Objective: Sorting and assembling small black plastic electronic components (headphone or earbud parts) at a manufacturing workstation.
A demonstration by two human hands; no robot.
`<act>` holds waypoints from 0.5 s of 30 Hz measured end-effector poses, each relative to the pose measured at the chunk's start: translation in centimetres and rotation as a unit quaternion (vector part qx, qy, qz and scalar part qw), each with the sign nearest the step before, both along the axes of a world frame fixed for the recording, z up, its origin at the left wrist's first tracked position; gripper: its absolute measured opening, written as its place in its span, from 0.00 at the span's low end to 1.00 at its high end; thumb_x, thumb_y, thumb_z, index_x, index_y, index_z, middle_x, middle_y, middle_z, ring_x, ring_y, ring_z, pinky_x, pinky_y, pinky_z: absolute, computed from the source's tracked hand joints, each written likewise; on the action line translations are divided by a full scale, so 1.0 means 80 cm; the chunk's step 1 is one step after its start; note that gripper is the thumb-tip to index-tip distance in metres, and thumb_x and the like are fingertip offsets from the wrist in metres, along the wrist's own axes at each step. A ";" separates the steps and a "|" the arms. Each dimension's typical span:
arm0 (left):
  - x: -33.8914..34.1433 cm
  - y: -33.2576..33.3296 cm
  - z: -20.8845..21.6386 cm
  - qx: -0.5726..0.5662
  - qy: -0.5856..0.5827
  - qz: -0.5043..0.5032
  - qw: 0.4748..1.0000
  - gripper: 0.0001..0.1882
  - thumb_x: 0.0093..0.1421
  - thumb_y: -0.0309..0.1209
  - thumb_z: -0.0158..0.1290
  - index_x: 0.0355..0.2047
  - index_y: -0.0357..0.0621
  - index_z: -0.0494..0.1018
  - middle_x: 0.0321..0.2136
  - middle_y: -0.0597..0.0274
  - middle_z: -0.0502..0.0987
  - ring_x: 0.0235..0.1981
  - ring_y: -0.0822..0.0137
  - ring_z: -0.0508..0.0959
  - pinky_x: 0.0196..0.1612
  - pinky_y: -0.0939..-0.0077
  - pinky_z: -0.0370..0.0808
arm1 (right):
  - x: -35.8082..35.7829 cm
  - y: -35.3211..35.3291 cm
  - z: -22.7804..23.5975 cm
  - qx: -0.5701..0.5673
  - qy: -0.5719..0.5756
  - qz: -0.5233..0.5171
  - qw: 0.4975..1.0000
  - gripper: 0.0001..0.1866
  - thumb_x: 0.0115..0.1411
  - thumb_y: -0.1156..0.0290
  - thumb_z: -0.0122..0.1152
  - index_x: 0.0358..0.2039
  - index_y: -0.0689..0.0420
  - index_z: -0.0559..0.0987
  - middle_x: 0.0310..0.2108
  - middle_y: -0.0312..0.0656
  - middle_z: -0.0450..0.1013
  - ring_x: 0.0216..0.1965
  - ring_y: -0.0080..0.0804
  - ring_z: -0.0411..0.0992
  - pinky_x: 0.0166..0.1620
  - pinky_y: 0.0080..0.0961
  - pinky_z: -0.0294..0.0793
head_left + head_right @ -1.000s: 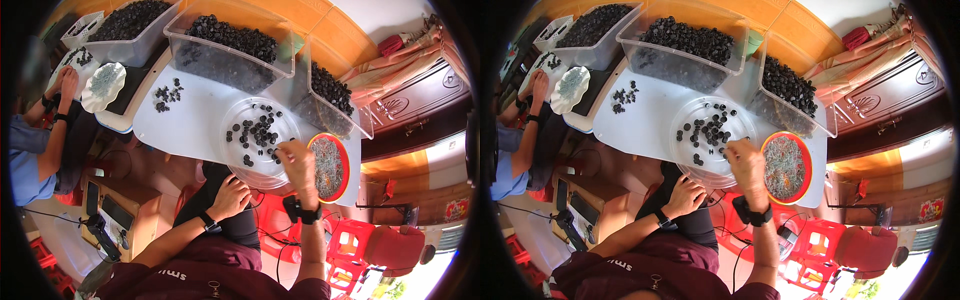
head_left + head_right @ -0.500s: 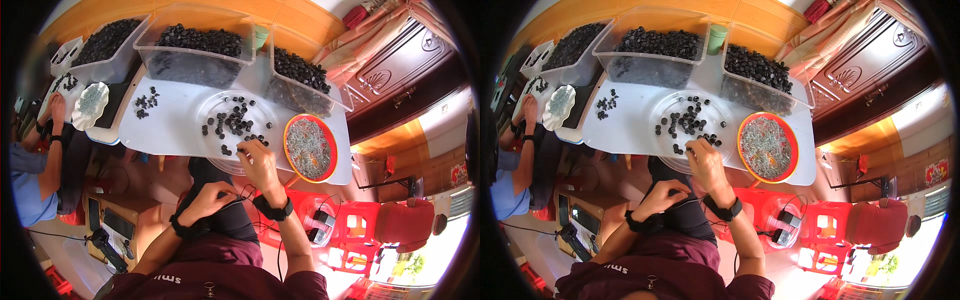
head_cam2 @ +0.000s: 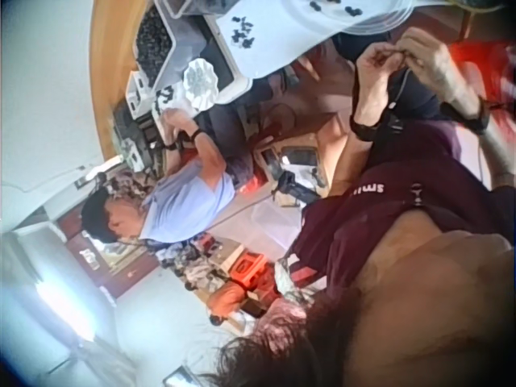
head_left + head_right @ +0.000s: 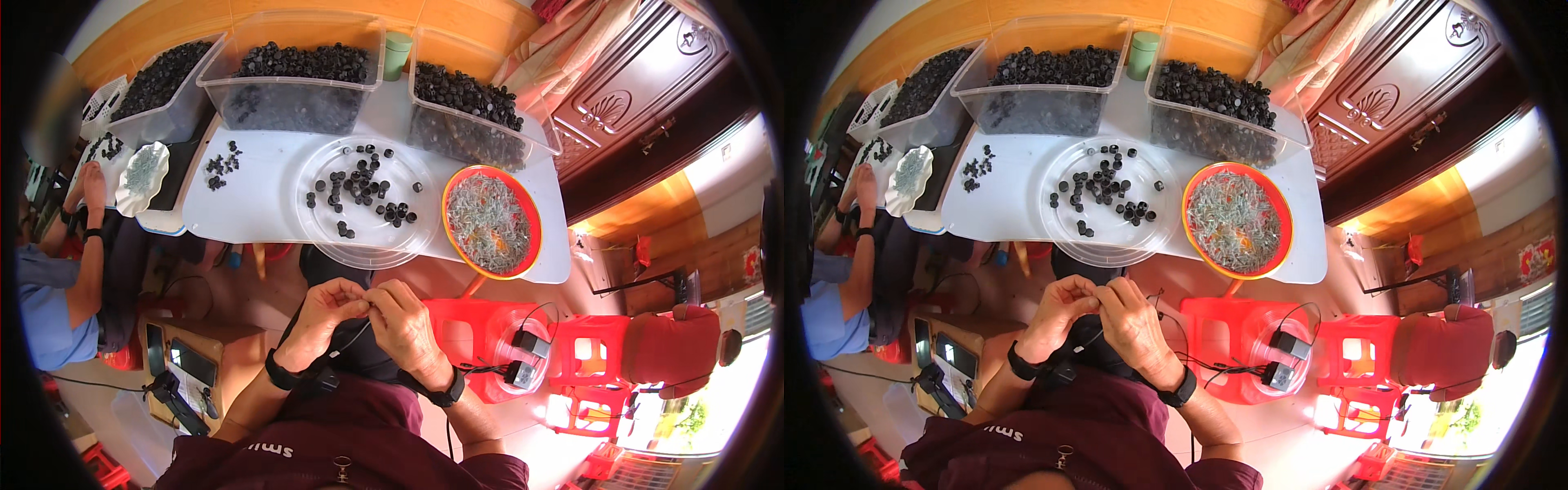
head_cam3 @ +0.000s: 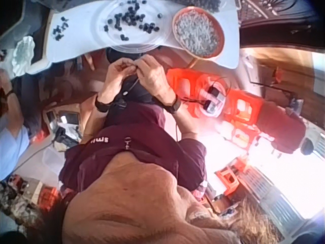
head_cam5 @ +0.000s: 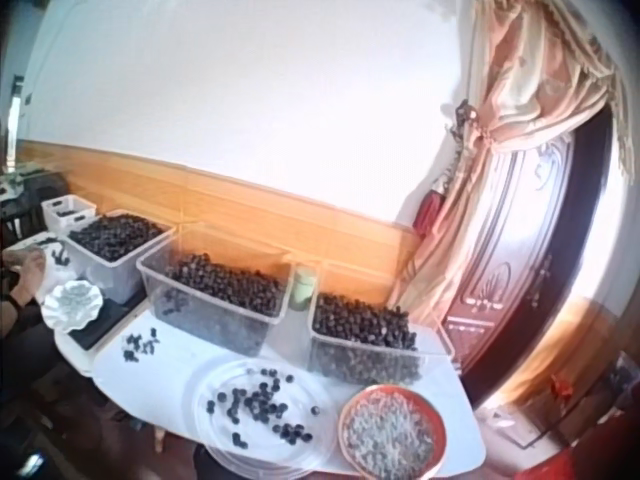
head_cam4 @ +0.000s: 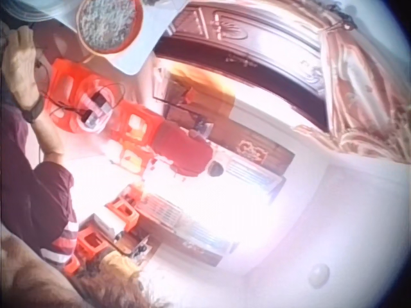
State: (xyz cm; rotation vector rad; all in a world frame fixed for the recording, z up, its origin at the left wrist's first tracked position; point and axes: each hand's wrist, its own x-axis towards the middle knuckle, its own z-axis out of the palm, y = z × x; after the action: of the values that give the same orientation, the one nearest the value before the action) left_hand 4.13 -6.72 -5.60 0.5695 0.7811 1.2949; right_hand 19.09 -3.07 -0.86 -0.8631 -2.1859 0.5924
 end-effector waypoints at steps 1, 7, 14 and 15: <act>0.001 -0.001 -0.002 -0.003 -0.003 -0.003 1.000 0.08 0.54 0.21 0.56 0.35 0.37 0.72 0.30 0.64 0.76 0.32 0.76 0.76 0.39 0.84 0.74 | 0.000 -0.002 0.001 -0.001 0.002 -0.001 1.000 0.12 0.48 0.83 0.55 0.36 0.61 0.74 0.28 0.44 0.65 0.31 0.43 0.69 0.32 0.34 0.71; 0.003 -0.004 0.006 -0.004 -0.021 0.021 1.000 0.05 0.55 0.19 0.53 0.33 0.39 0.72 0.29 0.64 0.76 0.32 0.75 0.76 0.37 0.82 0.76 | 0.002 -0.004 0.006 -0.034 0.029 -0.013 0.999 0.13 0.46 0.84 0.60 0.35 0.60 0.76 0.29 0.43 0.70 0.27 0.36 0.72 0.28 0.27 0.73; -0.003 -0.007 0.011 -0.005 0.002 0.031 0.999 0.03 0.56 0.23 0.52 0.32 0.42 0.72 0.29 0.65 0.76 0.32 0.73 0.76 0.39 0.80 0.74 | 0.056 0.113 0.002 0.033 0.053 -0.204 0.977 0.07 0.49 0.81 0.57 0.31 0.61 0.77 0.26 0.46 0.73 0.24 0.39 0.72 0.28 0.29 0.71; -0.003 -0.007 0.009 -0.008 -0.005 0.030 0.999 0.03 0.56 0.24 0.51 0.32 0.42 0.72 0.29 0.65 0.75 0.32 0.73 0.76 0.40 0.79 0.73 | 0.066 0.135 0.000 0.042 0.027 -0.215 0.975 0.06 0.49 0.80 0.57 0.30 0.61 0.77 0.26 0.46 0.73 0.27 0.40 0.72 0.32 0.30 0.71</act>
State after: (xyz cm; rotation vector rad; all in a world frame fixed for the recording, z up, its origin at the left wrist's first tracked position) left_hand 3.89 -7.30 -4.85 0.5293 0.8043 1.3451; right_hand 24.38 7.71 -0.88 -1.2124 -1.8767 0.3031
